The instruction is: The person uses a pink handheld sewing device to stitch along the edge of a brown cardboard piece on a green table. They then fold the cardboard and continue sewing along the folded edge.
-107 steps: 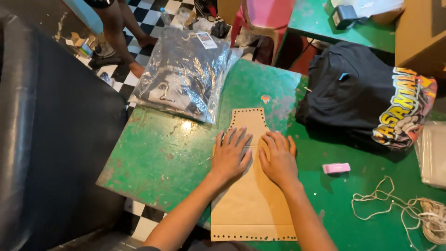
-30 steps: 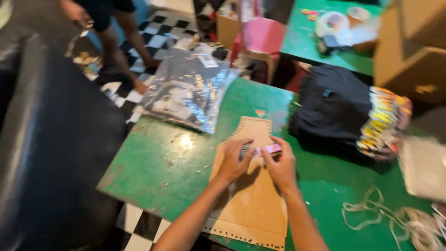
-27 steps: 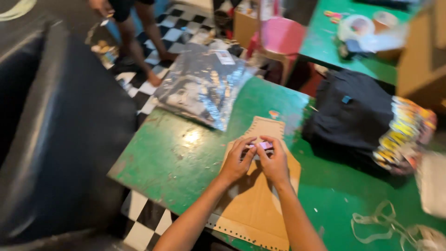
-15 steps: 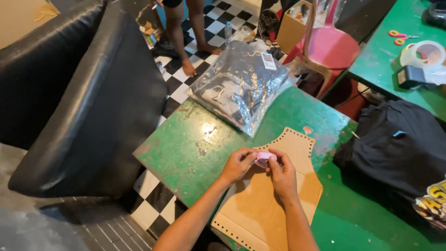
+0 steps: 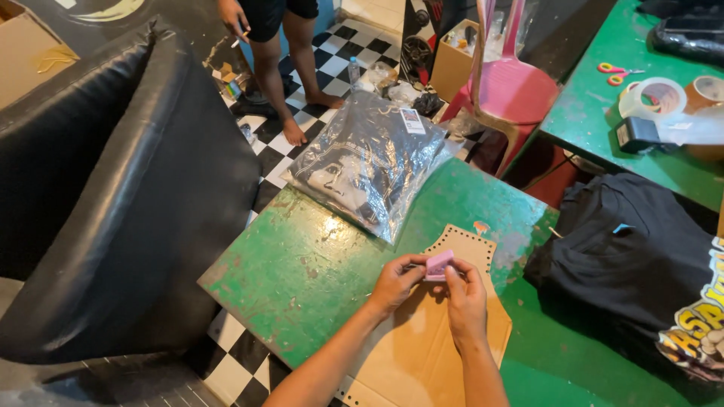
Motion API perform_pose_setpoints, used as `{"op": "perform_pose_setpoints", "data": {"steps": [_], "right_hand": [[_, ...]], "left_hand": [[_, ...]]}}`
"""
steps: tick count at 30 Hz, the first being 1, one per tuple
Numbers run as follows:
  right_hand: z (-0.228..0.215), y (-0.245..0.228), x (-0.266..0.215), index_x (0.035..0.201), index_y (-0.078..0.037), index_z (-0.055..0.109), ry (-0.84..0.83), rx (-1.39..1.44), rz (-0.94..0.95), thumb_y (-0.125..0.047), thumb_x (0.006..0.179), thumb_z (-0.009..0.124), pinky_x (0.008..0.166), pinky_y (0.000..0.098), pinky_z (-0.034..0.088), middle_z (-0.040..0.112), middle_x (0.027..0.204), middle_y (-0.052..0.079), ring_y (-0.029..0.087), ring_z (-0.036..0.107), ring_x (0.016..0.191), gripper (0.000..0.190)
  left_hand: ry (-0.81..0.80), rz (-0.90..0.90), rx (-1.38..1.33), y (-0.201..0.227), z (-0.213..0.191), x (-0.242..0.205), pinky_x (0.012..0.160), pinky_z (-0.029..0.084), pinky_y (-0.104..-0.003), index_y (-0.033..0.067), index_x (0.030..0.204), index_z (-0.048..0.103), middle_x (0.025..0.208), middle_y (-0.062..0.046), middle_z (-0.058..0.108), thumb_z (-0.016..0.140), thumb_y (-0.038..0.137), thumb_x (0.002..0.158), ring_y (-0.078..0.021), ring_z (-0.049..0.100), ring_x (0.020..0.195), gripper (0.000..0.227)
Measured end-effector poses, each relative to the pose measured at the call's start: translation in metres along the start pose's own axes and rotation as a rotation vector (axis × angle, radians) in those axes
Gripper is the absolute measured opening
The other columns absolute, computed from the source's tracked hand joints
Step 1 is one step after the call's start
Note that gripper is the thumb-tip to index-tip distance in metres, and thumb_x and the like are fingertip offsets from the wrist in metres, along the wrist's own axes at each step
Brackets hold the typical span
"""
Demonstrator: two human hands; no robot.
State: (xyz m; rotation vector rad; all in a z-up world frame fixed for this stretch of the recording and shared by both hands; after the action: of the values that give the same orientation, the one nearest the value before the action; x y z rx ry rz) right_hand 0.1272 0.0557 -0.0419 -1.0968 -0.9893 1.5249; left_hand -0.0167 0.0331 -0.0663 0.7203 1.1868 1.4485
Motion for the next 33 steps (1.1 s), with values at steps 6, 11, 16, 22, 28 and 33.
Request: {"op": "perform_pose_setpoints", "data": {"steps": [6,11,16,22,28,33], "right_hand": [[-0.003,0.010,0.008,0.124,-0.001,0.059,0.008,0.050,0.010,-0.016,0.100,0.062,0.063,0.0291,0.052,0.069,0.098,0.016,0.021,0.067,0.071,0.029],[0.001,0.002,0.004,0.128,-0.002,0.058,-0.012,-0.018,-0.001,-0.016,0.098,0.064,0.062,0.0268,0.049,0.061,0.094,0.011,0.017,0.061,0.067,0.034],[0.008,-0.008,-0.005,0.135,-0.005,0.050,-0.065,-0.029,0.003,-0.015,0.095,0.064,0.050,0.0257,0.042,0.057,0.086,0.009,0.014,0.054,0.056,0.043],[0.013,-0.026,-0.016,0.141,-0.007,0.051,-0.147,-0.034,0.015,-0.017,0.093,0.066,0.047,0.0276,0.044,0.055,0.083,0.012,0.018,0.060,0.060,0.051],[0.011,-0.020,-0.015,0.140,-0.006,0.053,-0.176,-0.041,0.034,-0.017,0.094,0.065,0.048,0.0266,0.044,0.062,0.082,0.016,0.018,0.061,0.059,0.048],[0.010,-0.017,-0.014,0.148,-0.005,0.048,-0.191,0.013,0.016,-0.012,0.094,0.063,0.064,0.0273,0.051,0.064,0.099,0.017,0.021,0.066,0.077,0.056]], "left_hand": [[-0.103,0.132,0.010,-0.009,-0.008,0.000,0.092,0.058,-0.028,0.0038,0.124,0.071,0.113,-0.008,0.073,0.069,0.011,0.094,-0.0149,0.069,0.099,0.031],[-0.155,0.166,-0.014,0.006,-0.005,-0.007,0.093,0.055,-0.026,0.0023,0.130,0.066,0.114,-0.009,0.072,0.070,0.013,0.093,-0.0130,0.068,0.099,0.038],[-0.088,0.120,-0.021,0.011,-0.004,-0.011,0.092,0.055,-0.028,0.0015,0.130,0.068,0.108,-0.008,0.069,0.068,0.014,0.094,-0.0154,0.065,0.098,0.038],[0.009,0.085,-0.061,0.025,0.003,-0.019,0.080,0.057,-0.027,0.0008,0.123,0.070,0.098,-0.011,0.073,0.068,0.020,0.096,-0.0142,0.067,0.084,0.033],[0.072,0.106,-0.051,0.026,0.005,-0.020,0.077,0.056,-0.025,0.0020,0.117,0.074,0.095,-0.008,0.074,0.066,0.021,0.097,-0.0129,0.064,0.079,0.029],[0.107,0.173,0.025,0.018,0.005,-0.019,0.079,0.057,-0.026,0.0039,0.122,0.071,0.096,-0.009,0.073,0.063,0.020,0.099,-0.0142,0.066,0.082,0.029]]}}
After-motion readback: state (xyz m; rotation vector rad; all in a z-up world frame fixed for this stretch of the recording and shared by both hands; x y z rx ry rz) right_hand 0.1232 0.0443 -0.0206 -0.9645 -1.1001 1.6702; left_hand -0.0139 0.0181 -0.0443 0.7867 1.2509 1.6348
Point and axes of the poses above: each hand's wrist, its own x-axis towards the middle knuckle, its own z-axis out of the palm, y = z × x, the point moved 1 cm from there along x, towards the middle knuckle
